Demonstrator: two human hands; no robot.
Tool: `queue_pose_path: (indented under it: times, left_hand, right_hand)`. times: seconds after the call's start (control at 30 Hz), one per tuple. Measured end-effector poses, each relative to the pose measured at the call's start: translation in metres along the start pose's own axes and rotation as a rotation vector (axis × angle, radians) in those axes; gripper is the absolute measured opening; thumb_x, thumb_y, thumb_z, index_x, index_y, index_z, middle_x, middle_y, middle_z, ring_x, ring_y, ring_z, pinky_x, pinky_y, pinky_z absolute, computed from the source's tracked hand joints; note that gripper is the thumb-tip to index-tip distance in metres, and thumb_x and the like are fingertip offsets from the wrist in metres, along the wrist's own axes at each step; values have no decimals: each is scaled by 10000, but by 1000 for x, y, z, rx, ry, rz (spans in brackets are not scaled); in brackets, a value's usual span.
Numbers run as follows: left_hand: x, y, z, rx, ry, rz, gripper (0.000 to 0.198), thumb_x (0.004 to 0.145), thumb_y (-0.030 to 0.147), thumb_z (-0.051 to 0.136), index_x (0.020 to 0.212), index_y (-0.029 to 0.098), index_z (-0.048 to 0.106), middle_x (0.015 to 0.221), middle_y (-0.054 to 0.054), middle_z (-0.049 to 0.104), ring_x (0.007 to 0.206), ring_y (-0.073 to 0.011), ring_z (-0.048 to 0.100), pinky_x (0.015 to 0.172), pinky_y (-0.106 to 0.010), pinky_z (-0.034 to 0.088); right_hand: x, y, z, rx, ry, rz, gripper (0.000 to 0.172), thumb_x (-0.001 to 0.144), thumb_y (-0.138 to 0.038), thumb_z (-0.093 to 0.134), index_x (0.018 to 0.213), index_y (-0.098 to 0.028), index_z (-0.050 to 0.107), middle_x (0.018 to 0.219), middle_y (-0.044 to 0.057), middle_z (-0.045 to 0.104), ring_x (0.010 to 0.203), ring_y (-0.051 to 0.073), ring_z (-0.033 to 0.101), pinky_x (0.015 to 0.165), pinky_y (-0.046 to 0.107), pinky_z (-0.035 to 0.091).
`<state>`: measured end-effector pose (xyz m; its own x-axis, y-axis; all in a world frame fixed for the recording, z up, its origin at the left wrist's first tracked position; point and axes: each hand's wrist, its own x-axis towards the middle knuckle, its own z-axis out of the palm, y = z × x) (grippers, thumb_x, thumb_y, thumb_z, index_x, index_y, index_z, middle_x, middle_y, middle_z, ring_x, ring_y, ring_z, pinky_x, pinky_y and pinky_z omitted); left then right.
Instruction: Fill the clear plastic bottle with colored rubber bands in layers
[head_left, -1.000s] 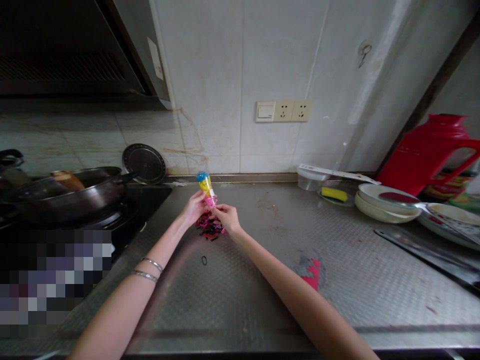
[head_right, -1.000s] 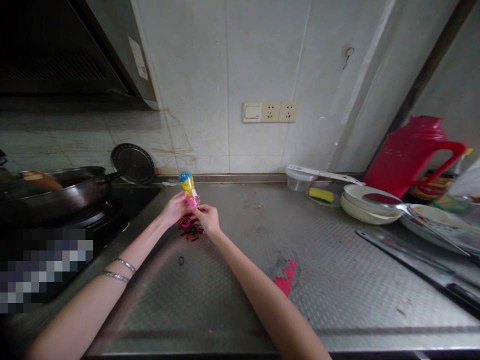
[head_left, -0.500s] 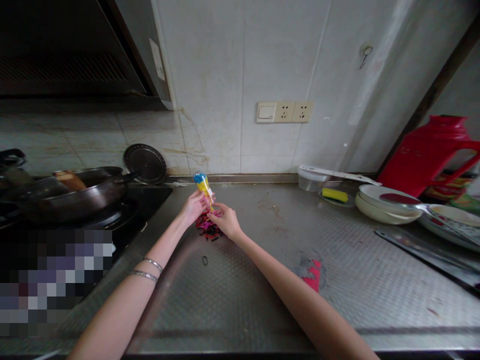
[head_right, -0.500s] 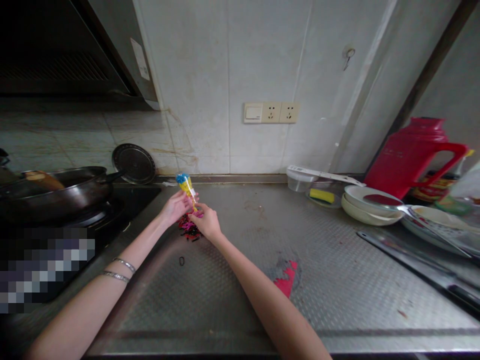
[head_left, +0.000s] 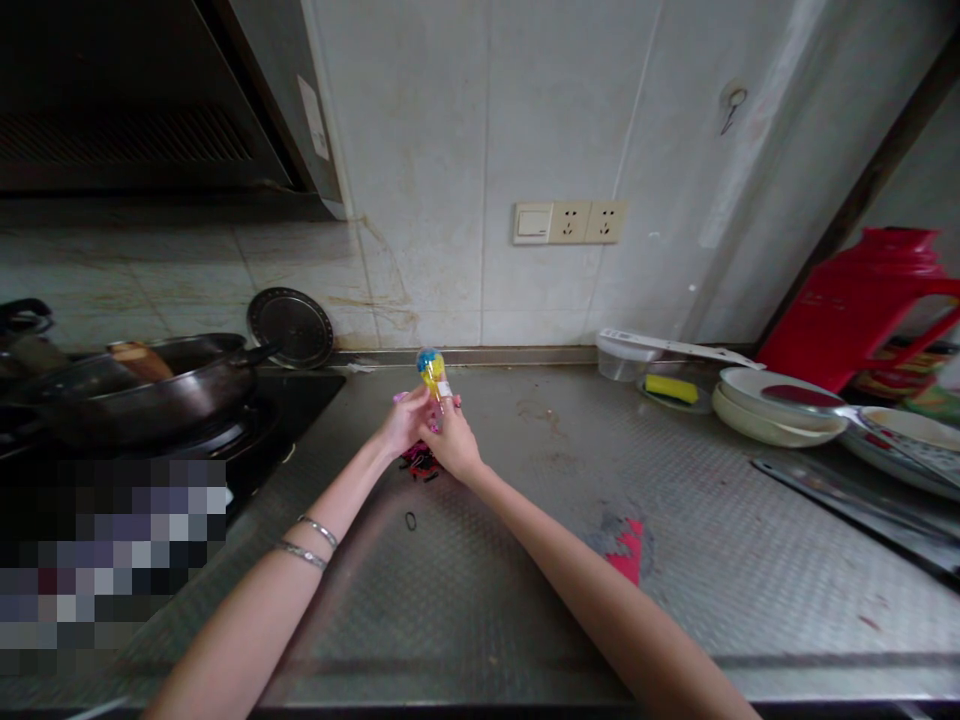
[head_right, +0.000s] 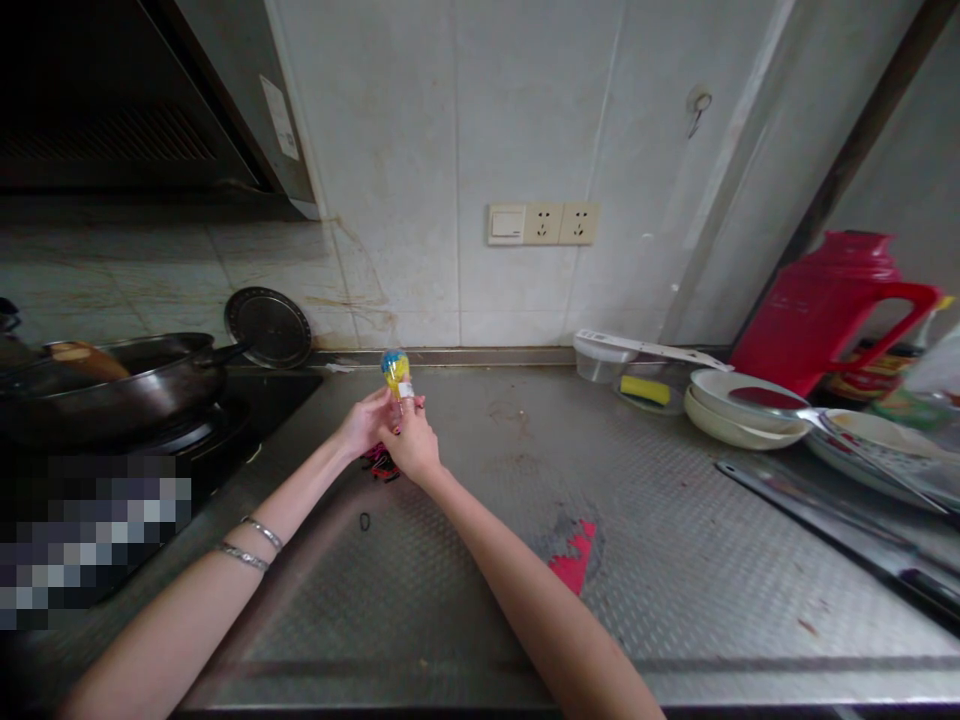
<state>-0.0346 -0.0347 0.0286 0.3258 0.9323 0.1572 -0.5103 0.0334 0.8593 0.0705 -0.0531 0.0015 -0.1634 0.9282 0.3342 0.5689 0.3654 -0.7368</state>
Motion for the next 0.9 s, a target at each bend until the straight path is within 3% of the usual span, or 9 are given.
queue_pose_path:
  times: [0.17, 0.37, 0.63, 0.9]
  left_hand:
    - [-3, 3, 2, 20, -48, -4, 372, 814, 181, 485, 1186, 160, 486, 932, -98, 662, 908, -223, 616, 807, -350, 455]
    - [-2, 4, -4, 16, -27, 14, 339, 800, 157, 493, 1138, 145, 520, 942, -97, 653, 924, -233, 610, 819, -364, 450]
    - [2, 7, -23, 12, 12, 77, 239, 800, 184, 495, 1025, 133, 559, 905, -122, 660, 697, -182, 635, 589, -274, 479]
    - [2, 8, -24, -7, 52, 90, 242, 781, 170, 515, 1015, 135, 567, 887, -104, 661, 904, -240, 615, 788, -379, 478]
  right_hand:
    - [2, 0, 3, 81, -7, 20, 568, 702, -307, 525, 1240, -221, 366, 1060, 98, 525, 812, 202, 560, 681, 313, 443]
    - [2, 1, 5, 260, -33, -73, 497, 696, -183, 470, 1188, -183, 402, 760, 14, 565, 629, 138, 530, 602, 250, 433]
    - [-3, -3, 6, 354, -60, -149, 328, 778, -220, 433, 1101, -223, 492, 712, -17, 571, 610, 115, 536, 606, 227, 441]
    - [2, 3, 10, 608, -44, -69, 309, 798, -403, 450, 1011, -223, 586, 636, -13, 582, 510, 117, 572, 511, 222, 469]
